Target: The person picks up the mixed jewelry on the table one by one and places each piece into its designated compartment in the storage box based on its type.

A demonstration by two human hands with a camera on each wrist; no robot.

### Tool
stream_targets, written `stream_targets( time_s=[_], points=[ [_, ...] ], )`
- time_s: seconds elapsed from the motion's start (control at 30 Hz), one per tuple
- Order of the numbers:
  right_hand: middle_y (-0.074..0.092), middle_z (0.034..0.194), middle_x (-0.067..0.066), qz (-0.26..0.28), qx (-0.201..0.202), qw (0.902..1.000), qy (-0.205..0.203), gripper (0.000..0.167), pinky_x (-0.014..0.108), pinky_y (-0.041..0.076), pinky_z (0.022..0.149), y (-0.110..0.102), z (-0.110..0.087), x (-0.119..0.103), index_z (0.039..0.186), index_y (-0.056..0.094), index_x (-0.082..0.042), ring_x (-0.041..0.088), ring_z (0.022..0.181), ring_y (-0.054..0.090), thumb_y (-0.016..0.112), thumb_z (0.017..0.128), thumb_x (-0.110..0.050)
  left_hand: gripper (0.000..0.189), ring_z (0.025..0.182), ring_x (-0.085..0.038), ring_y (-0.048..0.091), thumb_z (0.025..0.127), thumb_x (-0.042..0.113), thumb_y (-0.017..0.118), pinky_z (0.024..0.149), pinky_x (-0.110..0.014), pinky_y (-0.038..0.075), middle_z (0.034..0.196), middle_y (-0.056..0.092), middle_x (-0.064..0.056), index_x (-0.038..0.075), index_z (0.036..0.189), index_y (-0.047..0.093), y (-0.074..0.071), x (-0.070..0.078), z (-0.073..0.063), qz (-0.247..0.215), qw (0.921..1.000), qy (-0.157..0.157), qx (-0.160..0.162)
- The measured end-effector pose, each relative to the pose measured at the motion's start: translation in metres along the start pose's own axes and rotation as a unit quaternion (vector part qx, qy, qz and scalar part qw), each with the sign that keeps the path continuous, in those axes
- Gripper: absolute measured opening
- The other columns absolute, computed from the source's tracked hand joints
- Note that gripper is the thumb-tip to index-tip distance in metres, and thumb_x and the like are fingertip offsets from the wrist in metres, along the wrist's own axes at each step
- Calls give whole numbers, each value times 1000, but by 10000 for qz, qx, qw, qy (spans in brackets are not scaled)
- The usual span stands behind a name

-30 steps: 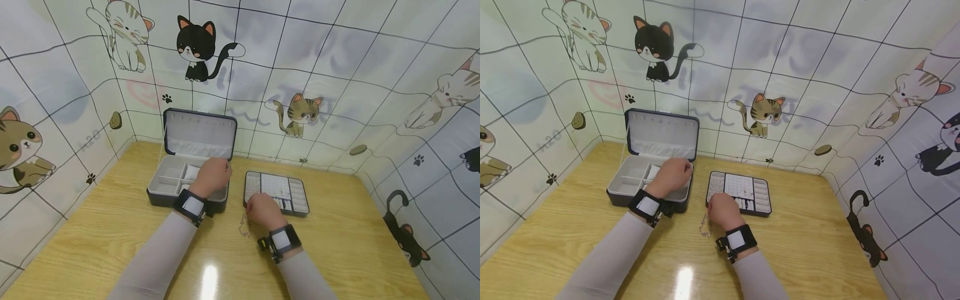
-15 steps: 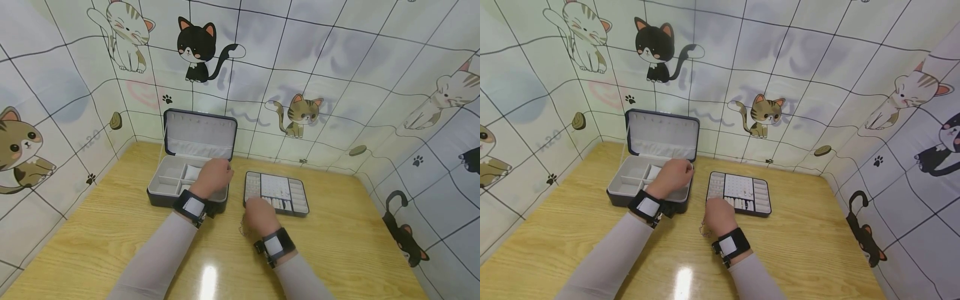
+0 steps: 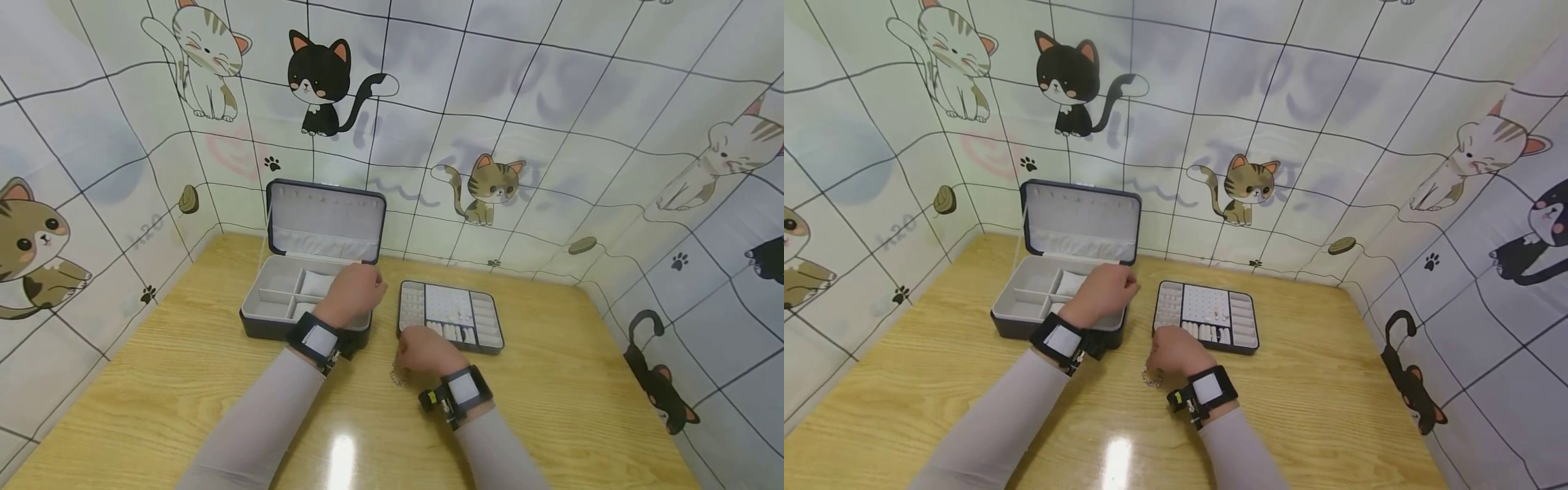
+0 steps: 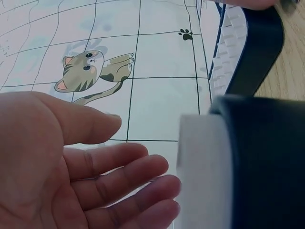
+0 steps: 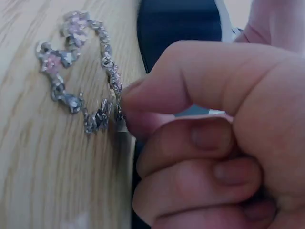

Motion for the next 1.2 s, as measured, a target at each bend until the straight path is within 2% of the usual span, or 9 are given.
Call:
stream_targets(
  time_s=[0.13, 0.23, 0.33, 0.57, 0.73, 0.83, 0.93, 1.07, 1.2],
  points=[
    [45, 56, -10, 570, -235, 9977, -281, 33, 26, 33, 51, -4, 3, 9, 59, 57, -19, 10, 51, 39, 68, 89, -13, 21, 69, -16, 60, 103, 23, 64, 65, -31, 50, 82, 69, 0, 9, 99, 79, -2, 4, -1, -37, 9999, 117, 30],
    [58, 67, -7, 1033, -278, 9931, -478, 18, 28, 41, 59, -9, 3, 16, 72, 71, -16, 11, 60, 48, 72, 90, -19, 20, 73, -17, 63, 103, 25, 65, 70, -34, 53, 88, 74, -2, 11, 102, 79, 0, 8, 0, -45, 9996, 270, -13],
    [65, 79, -7, 1430, -286, 9870, -679, 10, 28, 46, 68, -13, 4, 25, 85, 77, -15, 11, 70, 54, 72, 92, -21, 18, 75, -15, 63, 103, 26, 67, 70, -33, 54, 90, 74, 0, 13, 102, 79, 5, 13, 2, 45, 9990, 435, -133],
    [46, 67, -5, 2193, -312, 9686, -1133, 16, 25, 40, 58, -26, 1, 37, 94, 72, -2, 13, 57, 41, 57, 96, -8, 14, 72, -14, 61, 102, 22, 67, 68, -31, 52, 85, 71, 1, 13, 96, 77, 13, 26, 0, -90, 9951, 894, -412],
    [43, 63, -6, 2399, -55, 9618, -1317, 16, 24, 40, 58, -40, -5, 38, 94, 66, 5, 12, 55, 39, 54, 96, -5, 13, 76, -11, 62, 102, 22, 70, 74, -31, 55, 91, 75, 1, 12, 100, 78, 13, 36, -5, 1, 9927, 1121, -441],
    [38, 61, -7, 2621, 151, 9549, -1387, 16, 24, 37, 56, -50, -11, 37, 95, 62, 10, 11, 53, 34, 51, 95, -1, 13, 72, -11, 60, 101, 22, 71, 70, -29, 53, 85, 73, 2, 13, 94, 78, 12, 42, -8, 34, 9913, 1216, -497],
    [36, 60, -8, 2890, 386, 9459, -1420, 19, 23, 33, 53, -62, -18, 35, 97, 60, 14, 10, 52, 30, 46, 93, 2, 15, 66, -10, 56, 101, 22, 72, 63, -27, 48, 78, 68, 4, 14, 88, 76, 11, 50, -11, -151, 9890, 1324, -636],
    [38, 61, -7, 3011, 662, 9404, -1434, 16, 23, 33, 54, -76, -27, 30, 94, 61, 9, 9, 53, 32, 46, 95, 3, 16, 63, -9, 54, 99, 22, 75, 60, -26, 45, 72, 64, 7, 16, 84, 74, 13, 61, -15, -499, 9833, 1516, -873],
    [41, 64, -6, 2946, 942, 9393, -1487, 14, 25, 38, 59, -86, -34, 23, 93, 63, 4, 11, 57, 37, 50, 96, 1, 14, 65, -8, 54, 97, 24, 77, 63, -25, 46, 73, 64, 8, 19, 85, 75, 18, 65, -16, -556, 9804, 1622, -967]
  ],
)
Point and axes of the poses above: each hand's wrist, its own z-axis towards the middle knuckle, its own y-axis out of the palm, x = y × z, the point moved 8 cm from there along z, towards the middle knuckle
